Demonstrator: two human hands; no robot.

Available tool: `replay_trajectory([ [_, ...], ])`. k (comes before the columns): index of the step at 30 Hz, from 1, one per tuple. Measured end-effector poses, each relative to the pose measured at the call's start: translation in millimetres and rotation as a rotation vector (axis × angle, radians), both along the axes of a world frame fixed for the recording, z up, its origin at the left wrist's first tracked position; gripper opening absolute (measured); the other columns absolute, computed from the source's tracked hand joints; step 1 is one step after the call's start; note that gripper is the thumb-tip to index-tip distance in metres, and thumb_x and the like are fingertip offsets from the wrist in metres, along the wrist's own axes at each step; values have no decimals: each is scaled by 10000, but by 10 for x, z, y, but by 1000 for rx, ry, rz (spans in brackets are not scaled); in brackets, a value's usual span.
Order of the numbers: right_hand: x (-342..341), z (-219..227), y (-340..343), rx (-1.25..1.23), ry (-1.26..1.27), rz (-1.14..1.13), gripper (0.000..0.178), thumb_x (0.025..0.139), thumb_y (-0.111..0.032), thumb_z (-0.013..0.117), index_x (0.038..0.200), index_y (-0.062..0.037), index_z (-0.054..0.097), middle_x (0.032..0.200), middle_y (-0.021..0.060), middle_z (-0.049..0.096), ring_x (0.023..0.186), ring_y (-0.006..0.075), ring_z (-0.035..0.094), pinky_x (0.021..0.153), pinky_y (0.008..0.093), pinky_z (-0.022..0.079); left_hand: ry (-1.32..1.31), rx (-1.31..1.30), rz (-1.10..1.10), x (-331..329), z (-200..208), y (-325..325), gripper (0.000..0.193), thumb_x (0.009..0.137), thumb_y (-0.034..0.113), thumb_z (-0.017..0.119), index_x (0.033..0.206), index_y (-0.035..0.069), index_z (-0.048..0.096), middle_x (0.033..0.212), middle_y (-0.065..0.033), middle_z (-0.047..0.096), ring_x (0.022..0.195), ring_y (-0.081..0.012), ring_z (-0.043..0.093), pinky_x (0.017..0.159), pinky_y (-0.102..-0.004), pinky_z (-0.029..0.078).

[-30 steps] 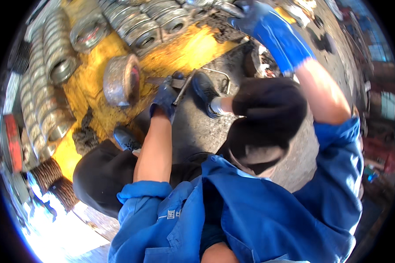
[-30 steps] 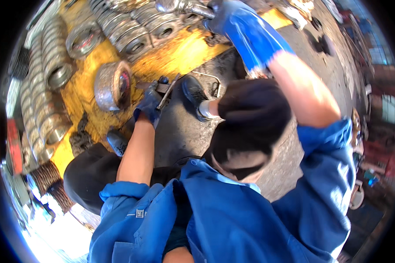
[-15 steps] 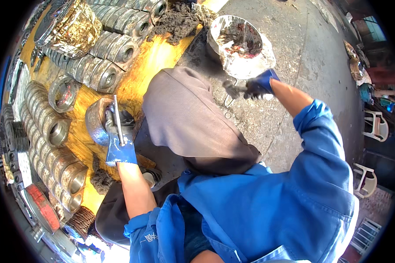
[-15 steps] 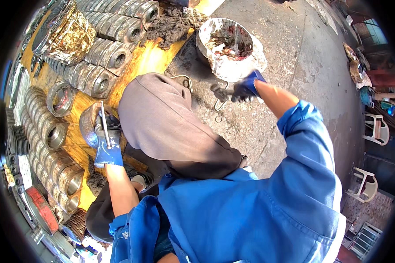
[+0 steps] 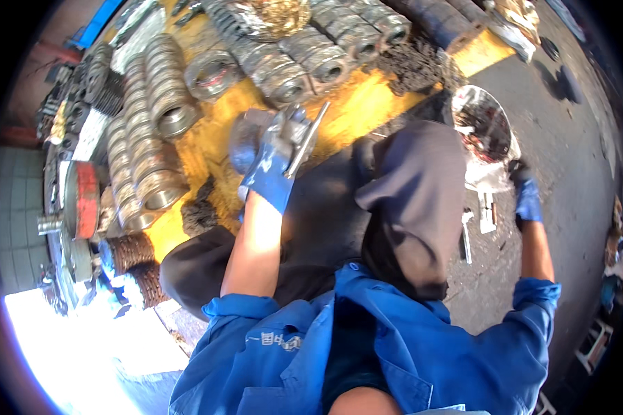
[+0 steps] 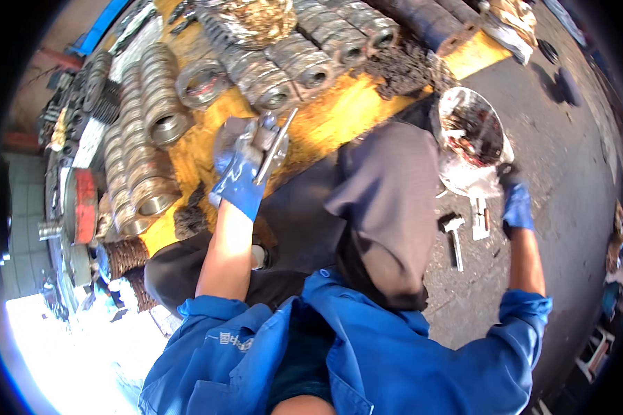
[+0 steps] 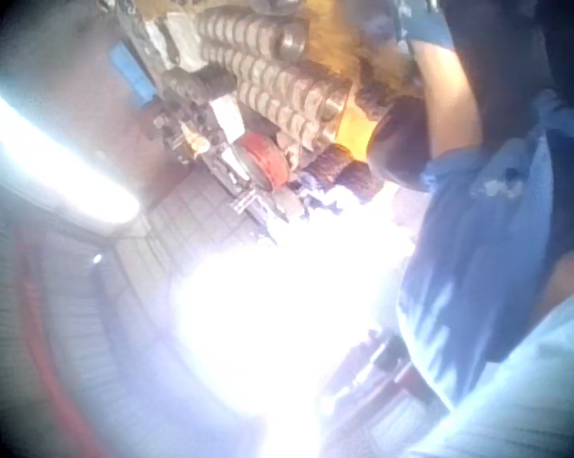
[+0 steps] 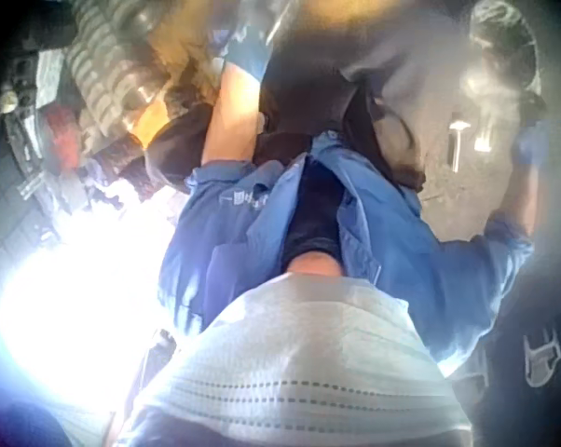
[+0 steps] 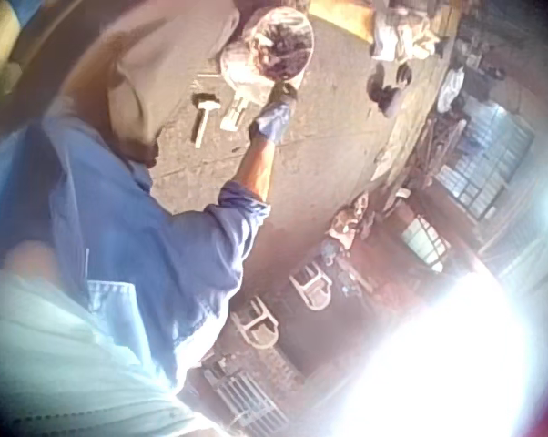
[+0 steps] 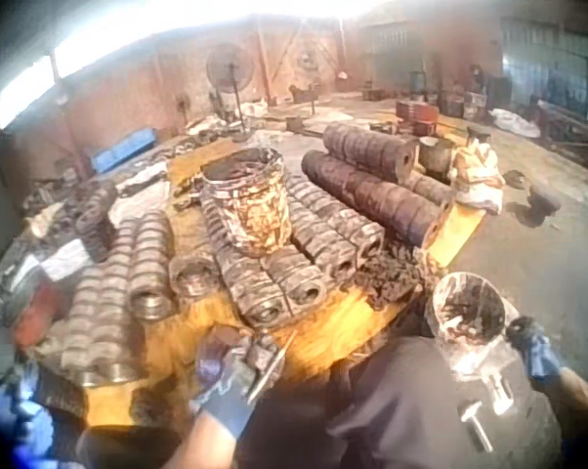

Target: The person sits on the floor and uses a hammer and a metal file to clean and scrape the inner and outer surfaces of cylindrical metal parts. They repeatedly strike the parts with the hammer and file the edges, occasionally picking up and discarding debris.

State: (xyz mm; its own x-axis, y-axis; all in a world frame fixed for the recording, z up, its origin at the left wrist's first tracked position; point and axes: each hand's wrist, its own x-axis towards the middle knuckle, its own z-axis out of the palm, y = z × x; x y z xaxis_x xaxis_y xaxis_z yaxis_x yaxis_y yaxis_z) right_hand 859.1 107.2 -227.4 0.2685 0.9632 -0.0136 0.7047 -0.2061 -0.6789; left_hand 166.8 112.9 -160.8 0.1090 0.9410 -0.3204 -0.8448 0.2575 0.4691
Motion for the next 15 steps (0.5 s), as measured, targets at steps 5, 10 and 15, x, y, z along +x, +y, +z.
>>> replay_trajectory([
  [5,-2047,2526,884,242,344,247,390,927,-319,607,1183,-24,600,853,37,660,716,89,604,546,214,445,83,-50,367,-13,1094,233,372,929,341,522,1139,37,559,1074,-128,619,1001,-331,590,856,-481,514],
  [10,-4104,3066,529,-260,334,865,567,877,-442,646,1261,-34,558,1127,129,648,897,187,661,753,315,558,209,101,372,-126,1839,86,419,968,357,439,1202,17,510,1160,-173,574,1090,-346,554,927,-497,478],
  [15,-4998,2545,293,-373,781,1230,587,848,-496,661,1191,-23,611,1031,124,677,950,191,657,795,302,544,310,234,193,-305,1743,25,545,949,469,463,1262,23,487,1209,-189,562,1138,-384,536,964,-533,457],
])
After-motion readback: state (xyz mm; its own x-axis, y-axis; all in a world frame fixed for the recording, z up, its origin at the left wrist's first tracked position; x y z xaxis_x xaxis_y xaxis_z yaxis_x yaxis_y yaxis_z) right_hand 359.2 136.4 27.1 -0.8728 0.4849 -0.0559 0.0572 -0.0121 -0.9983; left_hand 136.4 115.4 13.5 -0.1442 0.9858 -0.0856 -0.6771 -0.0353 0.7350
